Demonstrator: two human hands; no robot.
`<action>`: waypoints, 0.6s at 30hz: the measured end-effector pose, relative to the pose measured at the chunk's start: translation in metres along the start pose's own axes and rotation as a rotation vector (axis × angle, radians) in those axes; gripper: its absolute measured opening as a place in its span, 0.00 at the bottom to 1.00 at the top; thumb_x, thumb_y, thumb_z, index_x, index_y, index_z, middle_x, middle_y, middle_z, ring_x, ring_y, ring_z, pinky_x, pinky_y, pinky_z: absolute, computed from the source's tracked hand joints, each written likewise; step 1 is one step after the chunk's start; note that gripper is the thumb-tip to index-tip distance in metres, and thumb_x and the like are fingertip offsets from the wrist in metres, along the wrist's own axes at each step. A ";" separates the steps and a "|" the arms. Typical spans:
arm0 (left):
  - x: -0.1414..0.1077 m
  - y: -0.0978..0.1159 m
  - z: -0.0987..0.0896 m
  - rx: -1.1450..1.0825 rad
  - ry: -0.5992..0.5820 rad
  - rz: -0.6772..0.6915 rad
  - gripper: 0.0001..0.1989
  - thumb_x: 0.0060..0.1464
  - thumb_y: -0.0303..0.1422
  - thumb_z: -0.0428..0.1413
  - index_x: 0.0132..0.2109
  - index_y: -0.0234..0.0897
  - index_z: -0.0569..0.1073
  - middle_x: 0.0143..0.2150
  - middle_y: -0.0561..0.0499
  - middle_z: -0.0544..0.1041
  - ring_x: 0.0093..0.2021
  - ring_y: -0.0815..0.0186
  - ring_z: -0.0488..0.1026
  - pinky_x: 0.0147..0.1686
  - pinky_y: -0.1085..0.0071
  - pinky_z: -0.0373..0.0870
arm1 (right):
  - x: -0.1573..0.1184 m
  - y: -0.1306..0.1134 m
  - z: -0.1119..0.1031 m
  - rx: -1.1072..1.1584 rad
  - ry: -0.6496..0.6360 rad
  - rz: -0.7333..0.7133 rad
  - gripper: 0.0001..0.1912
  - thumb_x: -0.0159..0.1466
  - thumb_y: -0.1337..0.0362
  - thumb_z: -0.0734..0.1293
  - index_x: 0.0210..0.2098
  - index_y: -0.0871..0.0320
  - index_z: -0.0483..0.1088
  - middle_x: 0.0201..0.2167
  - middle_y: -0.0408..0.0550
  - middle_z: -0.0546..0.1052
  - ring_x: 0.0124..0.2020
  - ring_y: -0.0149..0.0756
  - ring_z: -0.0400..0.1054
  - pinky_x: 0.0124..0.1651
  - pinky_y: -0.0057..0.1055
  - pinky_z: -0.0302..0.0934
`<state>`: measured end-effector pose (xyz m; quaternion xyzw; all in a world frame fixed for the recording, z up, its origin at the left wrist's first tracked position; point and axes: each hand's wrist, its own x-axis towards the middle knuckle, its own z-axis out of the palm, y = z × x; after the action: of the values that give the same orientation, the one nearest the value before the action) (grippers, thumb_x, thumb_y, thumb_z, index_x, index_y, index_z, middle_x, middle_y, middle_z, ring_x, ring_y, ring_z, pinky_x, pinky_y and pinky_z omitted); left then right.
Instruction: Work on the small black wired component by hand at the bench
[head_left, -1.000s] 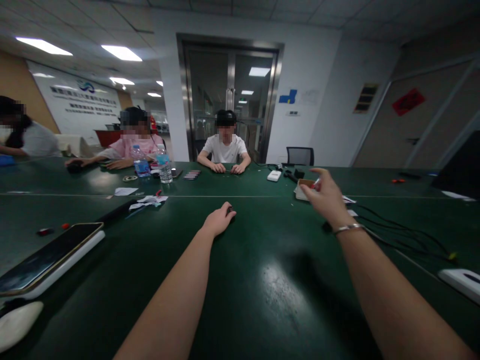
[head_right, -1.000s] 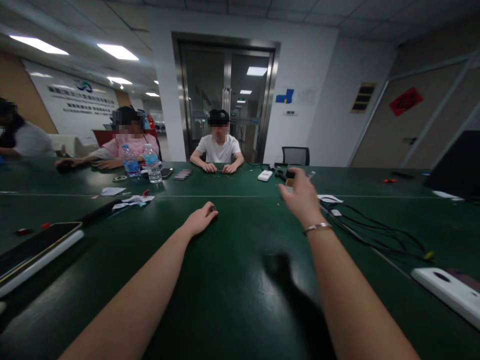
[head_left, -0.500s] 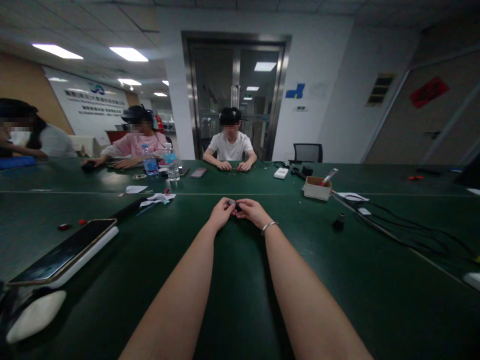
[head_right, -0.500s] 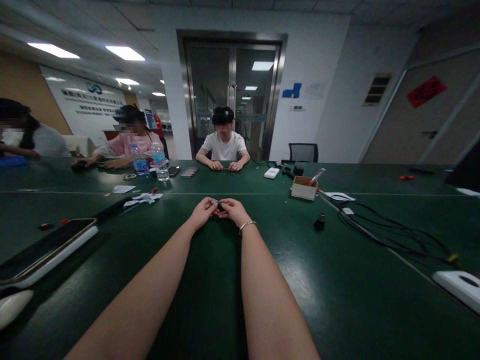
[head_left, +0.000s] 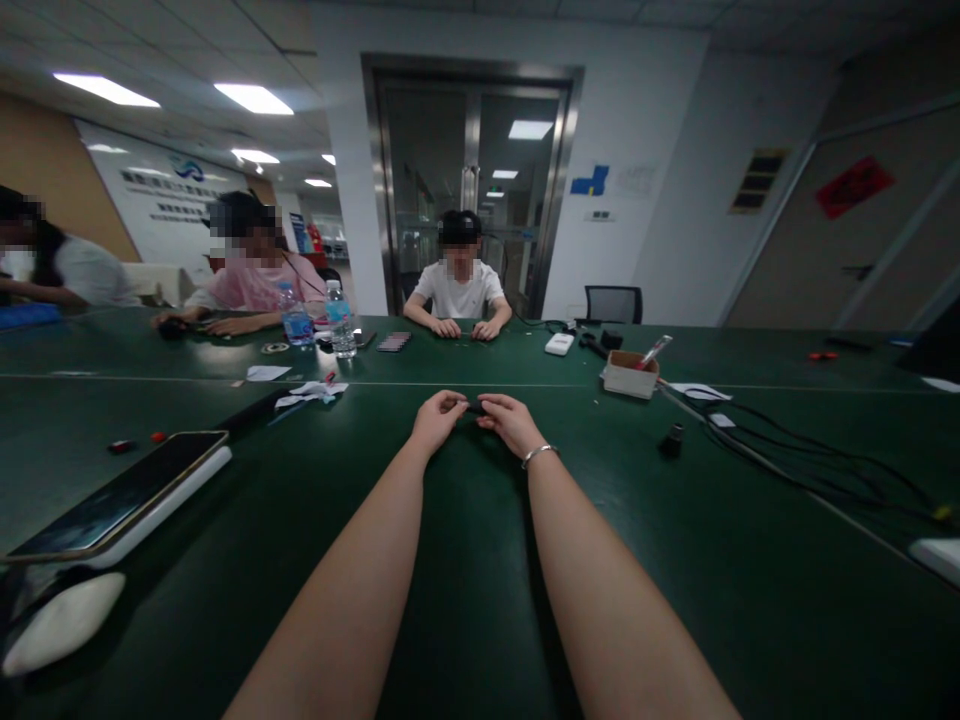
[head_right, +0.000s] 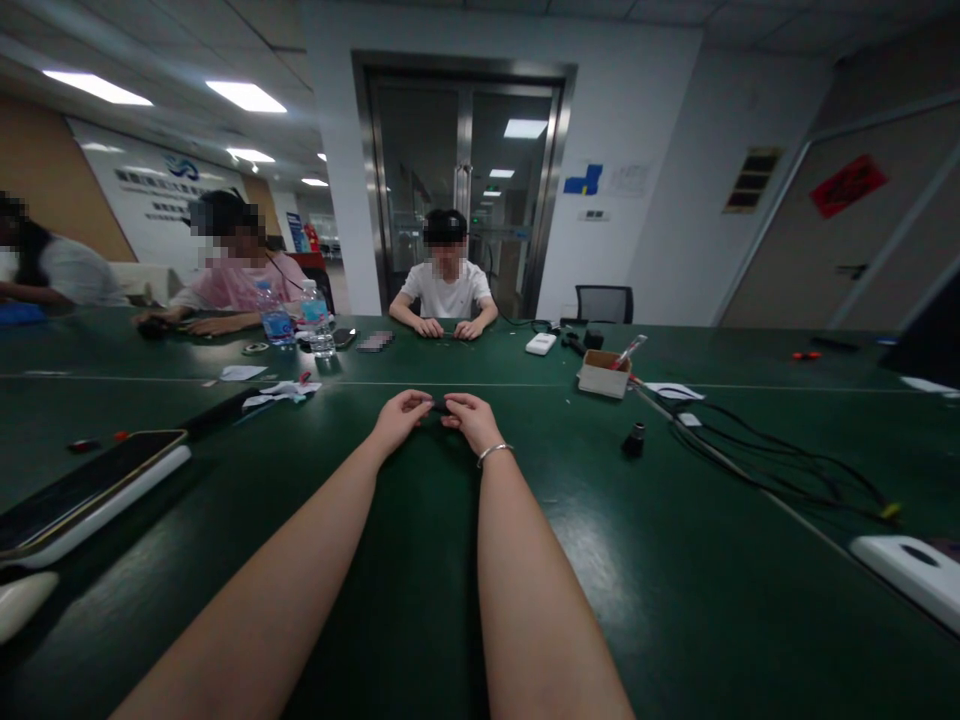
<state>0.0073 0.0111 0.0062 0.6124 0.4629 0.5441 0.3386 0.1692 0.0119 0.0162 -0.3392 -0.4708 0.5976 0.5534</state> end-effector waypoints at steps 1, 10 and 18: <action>0.000 0.000 0.000 -0.001 0.004 0.002 0.14 0.46 0.37 0.59 0.40 0.35 0.75 0.32 0.48 0.76 0.31 0.66 0.73 0.27 0.72 0.67 | 0.000 0.000 0.000 0.006 0.000 -0.002 0.06 0.55 0.73 0.70 0.34 0.62 0.73 0.23 0.44 0.75 0.22 0.28 0.71 0.27 0.24 0.69; 0.001 0.001 0.000 0.019 0.022 -0.041 0.11 0.47 0.35 0.60 0.37 0.33 0.75 0.31 0.45 0.78 0.32 0.65 0.75 0.33 0.69 0.69 | 0.004 0.004 -0.003 0.025 -0.008 -0.028 0.08 0.53 0.71 0.72 0.34 0.63 0.74 0.21 0.42 0.73 0.21 0.25 0.70 0.27 0.22 0.70; 0.002 0.000 0.002 0.026 0.032 -0.069 0.11 0.47 0.36 0.60 0.35 0.32 0.75 0.29 0.46 0.78 0.29 0.67 0.73 0.30 0.72 0.67 | 0.004 0.004 -0.002 0.025 0.008 -0.022 0.06 0.55 0.75 0.70 0.33 0.63 0.74 0.22 0.43 0.74 0.20 0.25 0.70 0.27 0.22 0.70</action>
<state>0.0095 0.0129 0.0068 0.5915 0.4962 0.5359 0.3416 0.1690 0.0162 0.0124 -0.3294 -0.4648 0.5961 0.5658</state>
